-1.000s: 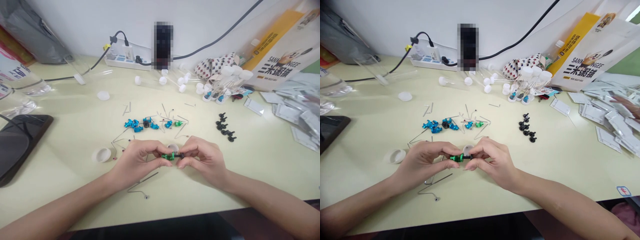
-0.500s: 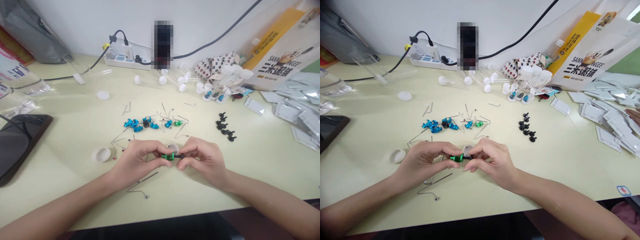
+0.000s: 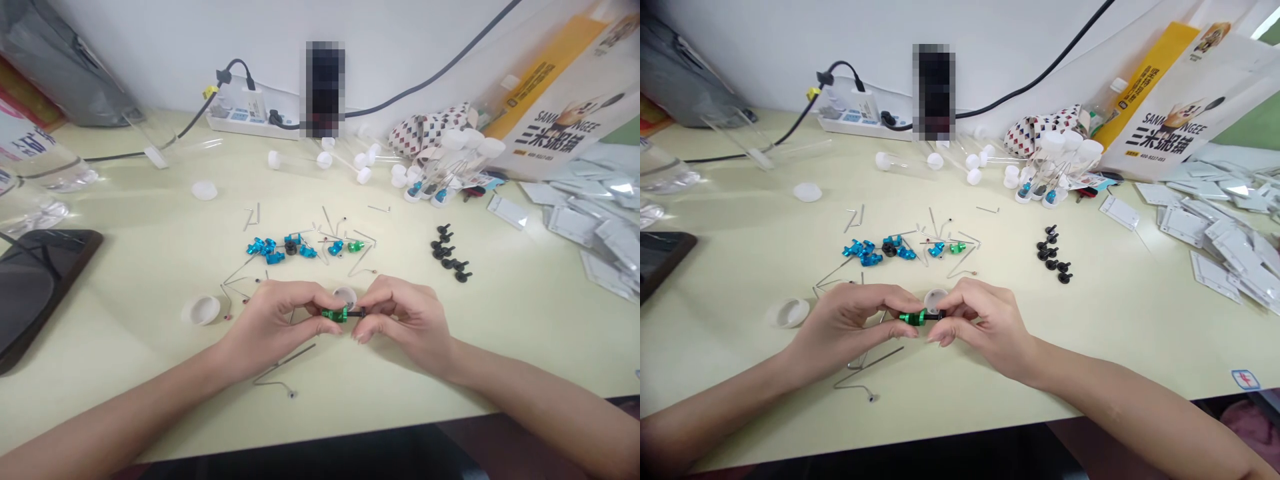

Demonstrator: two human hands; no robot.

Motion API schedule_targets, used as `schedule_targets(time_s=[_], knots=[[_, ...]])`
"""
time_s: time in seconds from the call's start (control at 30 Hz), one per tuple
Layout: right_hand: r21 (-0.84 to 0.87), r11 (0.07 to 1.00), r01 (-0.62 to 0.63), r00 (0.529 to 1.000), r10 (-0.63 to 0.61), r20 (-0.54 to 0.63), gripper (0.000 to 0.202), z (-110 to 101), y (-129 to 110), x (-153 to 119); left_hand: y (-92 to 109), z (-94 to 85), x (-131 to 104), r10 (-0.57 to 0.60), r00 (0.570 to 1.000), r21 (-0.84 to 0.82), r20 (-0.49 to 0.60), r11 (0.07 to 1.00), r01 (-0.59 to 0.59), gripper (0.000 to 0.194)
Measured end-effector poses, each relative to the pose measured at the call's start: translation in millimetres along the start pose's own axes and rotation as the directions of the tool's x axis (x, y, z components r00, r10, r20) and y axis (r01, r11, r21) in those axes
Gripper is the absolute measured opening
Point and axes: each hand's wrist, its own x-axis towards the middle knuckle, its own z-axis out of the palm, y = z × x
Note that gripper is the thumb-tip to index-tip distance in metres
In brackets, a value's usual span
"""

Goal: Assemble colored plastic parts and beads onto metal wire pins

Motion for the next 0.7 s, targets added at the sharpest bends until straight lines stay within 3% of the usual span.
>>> schedule_targets(time_s=[0.7], knots=[[0.031, 0.998, -0.046, 0.999, 0.046, 0.020, 0.012, -0.5, -1.1, 0.4, 0.7, 1.1, -1.4, 0.009, 1.000, -0.005, -0.009, 1.000, -0.009, 0.010]])
